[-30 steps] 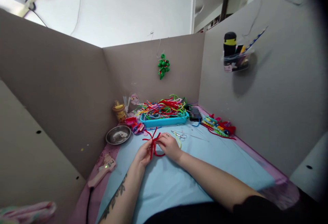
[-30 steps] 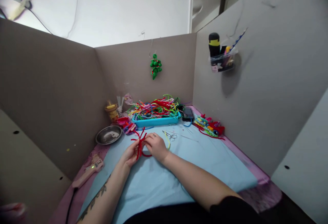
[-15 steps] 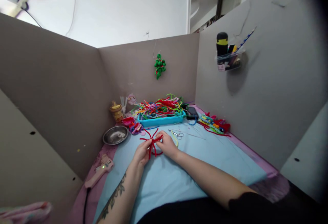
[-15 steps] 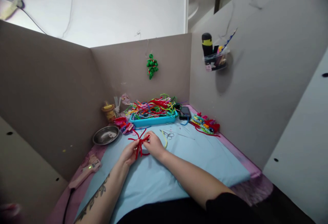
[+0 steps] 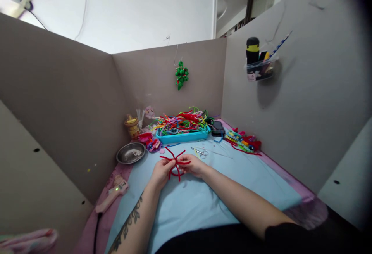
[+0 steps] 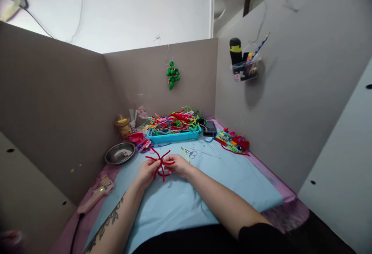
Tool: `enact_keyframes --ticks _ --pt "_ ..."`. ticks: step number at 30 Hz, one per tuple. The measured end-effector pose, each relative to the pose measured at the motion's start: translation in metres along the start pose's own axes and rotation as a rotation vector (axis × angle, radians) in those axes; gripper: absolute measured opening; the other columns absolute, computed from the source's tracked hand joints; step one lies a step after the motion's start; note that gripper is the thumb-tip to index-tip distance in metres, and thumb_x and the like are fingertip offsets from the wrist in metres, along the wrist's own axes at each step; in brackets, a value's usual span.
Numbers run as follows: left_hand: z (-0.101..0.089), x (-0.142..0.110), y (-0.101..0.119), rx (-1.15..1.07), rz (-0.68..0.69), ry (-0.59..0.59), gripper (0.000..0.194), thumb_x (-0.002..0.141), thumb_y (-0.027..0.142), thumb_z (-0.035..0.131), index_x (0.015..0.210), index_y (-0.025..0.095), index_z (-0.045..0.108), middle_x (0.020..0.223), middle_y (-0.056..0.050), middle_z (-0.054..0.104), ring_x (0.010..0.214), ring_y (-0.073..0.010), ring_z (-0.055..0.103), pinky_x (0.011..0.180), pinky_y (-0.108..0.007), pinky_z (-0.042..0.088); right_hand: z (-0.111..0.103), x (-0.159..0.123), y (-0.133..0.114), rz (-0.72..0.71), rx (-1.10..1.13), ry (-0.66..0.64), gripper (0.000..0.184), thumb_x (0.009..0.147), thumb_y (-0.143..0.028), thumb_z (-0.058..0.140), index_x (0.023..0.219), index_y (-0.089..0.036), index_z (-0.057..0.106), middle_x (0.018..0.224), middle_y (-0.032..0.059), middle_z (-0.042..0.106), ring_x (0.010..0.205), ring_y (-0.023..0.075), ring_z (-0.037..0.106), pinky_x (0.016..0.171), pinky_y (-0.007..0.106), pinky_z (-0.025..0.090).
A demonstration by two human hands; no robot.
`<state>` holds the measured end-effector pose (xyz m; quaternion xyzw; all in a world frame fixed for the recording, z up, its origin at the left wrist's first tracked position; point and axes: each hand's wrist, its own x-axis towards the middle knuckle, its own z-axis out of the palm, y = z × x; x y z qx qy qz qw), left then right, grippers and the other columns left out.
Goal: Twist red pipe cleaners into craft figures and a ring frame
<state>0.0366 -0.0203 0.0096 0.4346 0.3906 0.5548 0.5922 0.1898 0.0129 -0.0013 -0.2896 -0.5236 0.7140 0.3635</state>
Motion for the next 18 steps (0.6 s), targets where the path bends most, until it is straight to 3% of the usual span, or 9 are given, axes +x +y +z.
enact_keyframes --ticks 6,13,18 --pt "-0.0014 0.0010 -0.0003 -0.074 -0.017 0.114 0.023 0.055 0.028 0.078 0.062 0.010 0.065 0.056 -0.003 0.064 0.051 -0.0105 0.054 0.053 -0.021 0.040 0.0003 0.0015 -0.0005 -0.027 -0.044 0.075 0.024 0.058 -0.030 0.072 0.070 -0.014 0.059 0.055 -0.0009 0.059 0.044 0.0083 0.049 0.042 0.019 0.034" --pt "-0.0013 0.0031 0.0006 -0.083 -0.017 0.153 0.028 0.053 0.030 0.079 0.059 0.009 0.062 0.053 -0.002 0.062 0.050 -0.0093 0.052 0.051 -0.020 0.037 0.0017 0.0038 -0.0029 -0.124 -0.116 0.121 0.016 0.058 -0.026 0.068 0.063 -0.013 0.059 0.047 -0.0032 0.055 0.041 0.0071 0.044 0.041 0.020 0.029" --pt "0.0050 0.0029 0.0005 -0.125 0.032 0.172 0.027 0.052 0.027 0.079 0.063 0.009 0.063 0.056 -0.002 0.063 0.053 -0.0098 0.054 0.055 -0.020 0.039 0.0034 0.0053 -0.0015 -0.105 0.051 0.166 0.016 0.056 -0.023 0.068 0.064 -0.015 0.057 0.047 -0.0039 0.054 0.040 0.0066 0.042 0.040 0.019 0.027"
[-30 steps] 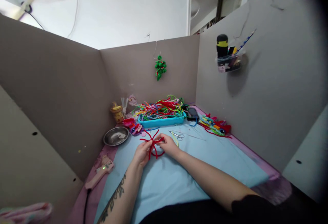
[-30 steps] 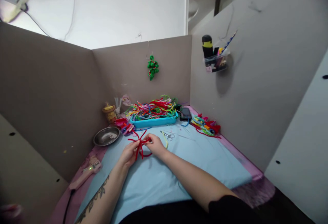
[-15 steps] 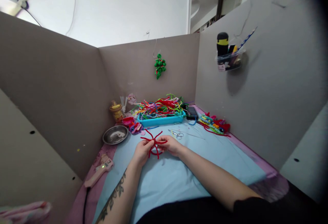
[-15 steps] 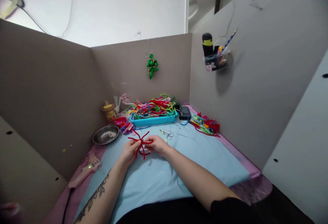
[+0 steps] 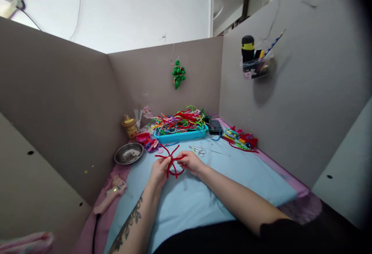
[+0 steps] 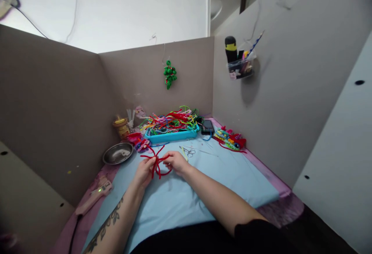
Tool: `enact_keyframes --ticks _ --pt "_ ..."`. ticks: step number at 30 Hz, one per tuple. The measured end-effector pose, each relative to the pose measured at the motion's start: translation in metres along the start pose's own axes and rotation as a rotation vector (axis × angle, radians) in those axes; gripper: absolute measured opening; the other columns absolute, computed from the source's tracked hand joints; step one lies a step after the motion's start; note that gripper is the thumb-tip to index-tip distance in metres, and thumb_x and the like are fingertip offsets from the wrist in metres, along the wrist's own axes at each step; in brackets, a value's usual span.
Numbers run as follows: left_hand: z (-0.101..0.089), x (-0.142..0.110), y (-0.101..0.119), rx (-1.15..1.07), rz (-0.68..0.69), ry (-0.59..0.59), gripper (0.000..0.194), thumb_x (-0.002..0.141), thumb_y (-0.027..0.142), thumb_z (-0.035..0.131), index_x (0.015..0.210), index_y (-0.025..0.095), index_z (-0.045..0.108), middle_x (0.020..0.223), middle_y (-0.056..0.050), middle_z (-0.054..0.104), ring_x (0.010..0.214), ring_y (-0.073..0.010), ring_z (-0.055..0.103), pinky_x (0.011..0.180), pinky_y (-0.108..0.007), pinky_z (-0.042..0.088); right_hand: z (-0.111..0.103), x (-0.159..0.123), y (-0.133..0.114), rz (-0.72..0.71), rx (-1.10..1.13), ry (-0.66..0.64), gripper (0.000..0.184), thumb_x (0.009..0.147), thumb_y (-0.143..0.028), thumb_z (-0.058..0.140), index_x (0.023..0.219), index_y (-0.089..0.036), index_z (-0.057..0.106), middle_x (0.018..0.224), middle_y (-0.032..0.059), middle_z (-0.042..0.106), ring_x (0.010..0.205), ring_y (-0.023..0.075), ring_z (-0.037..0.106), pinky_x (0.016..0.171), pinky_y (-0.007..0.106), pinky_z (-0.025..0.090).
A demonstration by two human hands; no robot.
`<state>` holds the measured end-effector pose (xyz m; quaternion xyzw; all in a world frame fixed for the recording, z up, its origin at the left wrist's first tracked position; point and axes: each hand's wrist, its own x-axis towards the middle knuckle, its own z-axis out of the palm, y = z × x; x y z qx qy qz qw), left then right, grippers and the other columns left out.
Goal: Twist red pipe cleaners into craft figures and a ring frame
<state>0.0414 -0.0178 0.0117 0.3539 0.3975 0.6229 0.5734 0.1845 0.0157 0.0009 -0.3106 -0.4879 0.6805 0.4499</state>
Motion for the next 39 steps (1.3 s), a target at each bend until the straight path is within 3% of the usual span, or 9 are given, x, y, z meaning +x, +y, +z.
enact_keyframes --ticks 4,7,11,14,16,19,25,32,39 --pt "0.001 0.001 -0.001 -0.038 0.021 0.020 0.025 0.053 0.024 0.079 0.064 0.010 0.063 0.057 -0.002 0.064 0.054 -0.0105 0.055 0.057 -0.022 0.041 0.001 0.001 0.003 0.029 0.066 -0.037 0.020 0.059 -0.027 0.068 0.067 -0.015 0.055 0.051 -0.0039 0.053 0.042 0.0065 0.043 0.039 0.019 0.027" --pt "-0.002 0.004 -0.001 -0.049 -0.005 -0.003 0.024 0.055 0.026 0.078 0.063 0.010 0.062 0.054 -0.002 0.063 0.053 -0.0114 0.056 0.056 -0.023 0.042 0.001 0.001 0.004 -0.009 -0.056 -0.041 0.023 0.062 -0.033 0.067 0.074 -0.015 0.057 0.058 -0.0027 0.055 0.048 0.0081 0.046 0.040 0.019 0.030" --pt "-0.005 0.005 0.001 -0.087 -0.041 0.019 0.022 0.055 0.024 0.078 0.065 0.009 0.064 0.058 -0.002 0.065 0.057 -0.0113 0.058 0.058 -0.021 0.044 0.001 0.000 0.001 -0.301 -0.364 0.023 0.025 0.066 -0.031 0.066 0.085 -0.017 0.057 0.070 -0.0017 0.058 0.060 0.0106 0.051 0.054 0.022 0.040" --pt "-0.004 0.005 0.001 -0.106 -0.078 0.054 0.018 0.058 0.020 0.076 0.065 0.010 0.064 0.061 -0.004 0.066 0.056 -0.0103 0.059 0.057 -0.020 0.045 0.000 -0.003 -0.002 -0.565 -0.656 0.114 0.014 0.071 -0.023 0.063 0.084 -0.018 0.059 0.078 0.0008 0.059 0.072 0.0133 0.053 0.066 0.025 0.042" --pt "-0.003 0.005 0.001 -0.100 -0.094 0.076 0.015 0.060 0.018 0.075 0.064 0.010 0.064 0.061 -0.003 0.066 0.053 -0.0094 0.058 0.054 -0.019 0.045 -0.001 -0.004 -0.004 -0.653 -0.799 0.110 0.005 0.076 -0.020 0.059 0.079 -0.018 0.061 0.077 0.0019 0.059 0.074 0.0143 0.053 0.067 0.026 0.041" --pt "-0.005 0.005 0.000 -0.090 -0.098 0.065 0.016 0.060 0.019 0.076 0.065 0.009 0.064 0.061 -0.003 0.066 0.053 -0.0088 0.058 0.054 -0.018 0.044 -0.001 -0.005 -0.005 -0.705 -0.889 0.091 0.007 0.078 -0.017 0.056 0.073 -0.017 0.061 0.071 0.0017 0.058 0.070 0.0140 0.052 0.065 0.026 0.040" --pt "-0.009 0.006 -0.003 -0.072 -0.103 0.033 0.022 0.055 0.023 0.078 0.064 0.010 0.064 0.060 -0.004 0.066 0.054 -0.0098 0.058 0.053 -0.019 0.043 -0.001 -0.006 -0.001 -0.561 -0.806 0.019 0.011 0.077 -0.020 0.055 0.067 -0.017 0.056 0.066 0.0001 0.053 0.064 0.0126 0.048 0.058 0.023 0.037" --pt "-0.004 -0.001 0.000 -0.048 -0.077 -0.024 0.025 0.054 0.027 0.078 0.055 0.010 0.059 0.045 0.003 0.054 0.042 -0.0056 0.044 0.043 -0.018 0.032 0.001 -0.007 0.000 -0.174 -0.222 -0.227 0.020 0.071 -0.037 0.058 0.075 -0.020 0.047 0.049 -0.0093 0.037 0.042 0.0067 0.029 0.044 0.020 0.025" --pt "-0.003 -0.001 0.004 -0.018 -0.043 -0.008 0.027 0.051 0.026 0.080 0.061 0.009 0.063 0.051 0.001 0.059 0.047 -0.0061 0.049 0.047 -0.017 0.037 -0.009 0.003 -0.004 -0.201 -0.260 -0.128 0.012 0.066 -0.026 0.059 0.072 -0.018 0.052 0.053 -0.0063 0.046 0.045 0.0067 0.036 0.044 0.019 0.027"
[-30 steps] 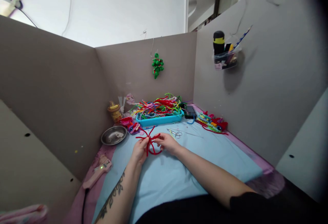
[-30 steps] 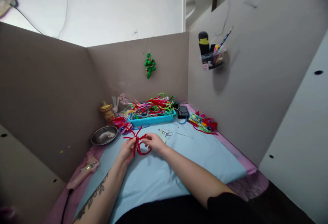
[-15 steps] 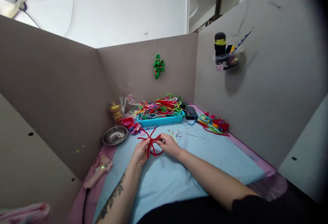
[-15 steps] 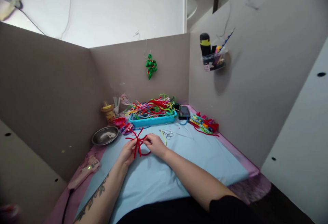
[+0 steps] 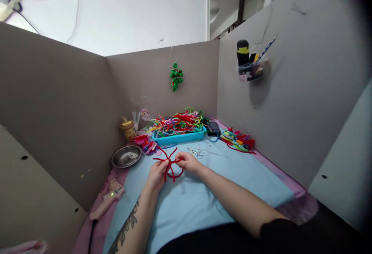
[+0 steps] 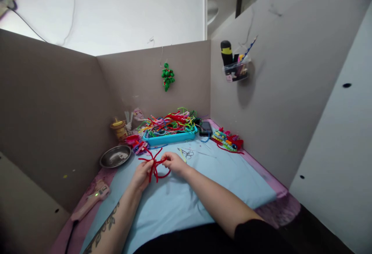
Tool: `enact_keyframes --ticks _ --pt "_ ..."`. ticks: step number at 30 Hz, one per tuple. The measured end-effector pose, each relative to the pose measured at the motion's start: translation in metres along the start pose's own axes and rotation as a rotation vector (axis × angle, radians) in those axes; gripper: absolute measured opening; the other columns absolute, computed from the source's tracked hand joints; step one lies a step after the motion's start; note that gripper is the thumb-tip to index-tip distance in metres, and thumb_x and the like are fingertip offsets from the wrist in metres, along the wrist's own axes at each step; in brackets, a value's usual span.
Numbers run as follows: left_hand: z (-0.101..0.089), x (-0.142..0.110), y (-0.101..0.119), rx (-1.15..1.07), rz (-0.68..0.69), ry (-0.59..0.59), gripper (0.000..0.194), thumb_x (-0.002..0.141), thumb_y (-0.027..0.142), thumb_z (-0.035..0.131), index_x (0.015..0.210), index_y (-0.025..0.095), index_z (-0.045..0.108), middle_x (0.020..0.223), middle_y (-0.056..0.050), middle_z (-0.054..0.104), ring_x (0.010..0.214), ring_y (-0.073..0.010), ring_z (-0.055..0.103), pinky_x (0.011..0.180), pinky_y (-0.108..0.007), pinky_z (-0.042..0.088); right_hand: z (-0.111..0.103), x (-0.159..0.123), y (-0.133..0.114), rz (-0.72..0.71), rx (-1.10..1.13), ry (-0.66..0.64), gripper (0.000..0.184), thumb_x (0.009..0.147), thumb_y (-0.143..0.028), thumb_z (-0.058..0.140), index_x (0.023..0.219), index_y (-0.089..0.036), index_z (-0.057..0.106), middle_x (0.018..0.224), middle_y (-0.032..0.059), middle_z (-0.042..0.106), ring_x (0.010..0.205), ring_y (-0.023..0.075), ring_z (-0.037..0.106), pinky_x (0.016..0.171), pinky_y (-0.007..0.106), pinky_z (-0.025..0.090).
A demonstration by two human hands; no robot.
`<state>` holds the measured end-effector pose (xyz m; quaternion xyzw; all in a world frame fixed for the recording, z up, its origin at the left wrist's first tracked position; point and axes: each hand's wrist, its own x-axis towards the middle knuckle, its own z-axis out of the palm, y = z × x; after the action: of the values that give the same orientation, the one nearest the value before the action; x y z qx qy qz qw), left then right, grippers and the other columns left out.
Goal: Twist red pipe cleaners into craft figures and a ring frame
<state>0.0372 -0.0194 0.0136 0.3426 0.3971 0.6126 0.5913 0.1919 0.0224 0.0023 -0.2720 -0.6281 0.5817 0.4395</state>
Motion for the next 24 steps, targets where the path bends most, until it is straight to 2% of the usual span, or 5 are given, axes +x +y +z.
enact_keyframes --ticks 3,6,9,16,24 --pt "-0.004 0.005 0.001 -0.026 0.017 0.058 0.024 0.052 0.022 0.079 0.064 0.009 0.064 0.057 -0.002 0.064 0.053 -0.0082 0.055 0.054 -0.017 0.042 -0.030 0.005 -0.009 0.006 -0.187 0.087 0.025 0.072 -0.032 0.054 0.092 -0.017 0.058 0.070 -0.0004 0.058 0.055 0.0105 0.049 0.047 0.020 0.034" --pt "-0.008 0.008 0.003 -0.060 0.007 0.080 0.023 0.055 0.020 0.078 0.069 0.008 0.066 0.062 -0.004 0.067 0.059 -0.0095 0.059 0.059 -0.017 0.045 -0.071 0.005 -0.017 0.028 -0.681 0.397 0.023 0.077 -0.024 0.048 0.094 -0.015 0.061 0.087 0.0051 0.063 0.076 0.0143 0.057 0.064 0.023 0.042" --pt "-0.008 0.008 0.003 -0.060 -0.020 0.071 0.020 0.056 0.020 0.077 0.066 0.009 0.064 0.060 -0.003 0.067 0.057 -0.0092 0.059 0.057 -0.018 0.045 -0.098 0.001 -0.017 0.268 -1.157 0.371 0.021 0.077 -0.020 0.047 0.085 -0.015 0.065 0.090 0.0079 0.065 0.085 0.0172 0.058 0.073 0.025 0.042" --pt "-0.005 0.005 -0.001 0.008 -0.014 0.035 0.018 0.057 0.020 0.077 0.062 0.010 0.062 0.054 -0.002 0.063 0.054 -0.0112 0.059 0.054 -0.019 0.044 -0.092 0.003 0.001 0.455 -1.332 0.319 0.028 0.068 -0.021 0.061 0.093 -0.009 0.067 0.108 0.0189 0.059 0.103 0.0279 0.054 0.079 0.030 0.042" --pt "-0.006 0.007 -0.002 -0.002 -0.012 0.039 0.018 0.057 0.020 0.077 0.062 0.009 0.063 0.058 -0.004 0.066 0.054 -0.0100 0.058 0.053 -0.018 0.044 -0.086 0.004 0.002 0.439 -1.413 0.297 0.034 0.070 -0.019 0.058 0.101 -0.006 0.065 0.110 0.0215 0.057 0.104 0.0291 0.053 0.082 0.032 0.042"
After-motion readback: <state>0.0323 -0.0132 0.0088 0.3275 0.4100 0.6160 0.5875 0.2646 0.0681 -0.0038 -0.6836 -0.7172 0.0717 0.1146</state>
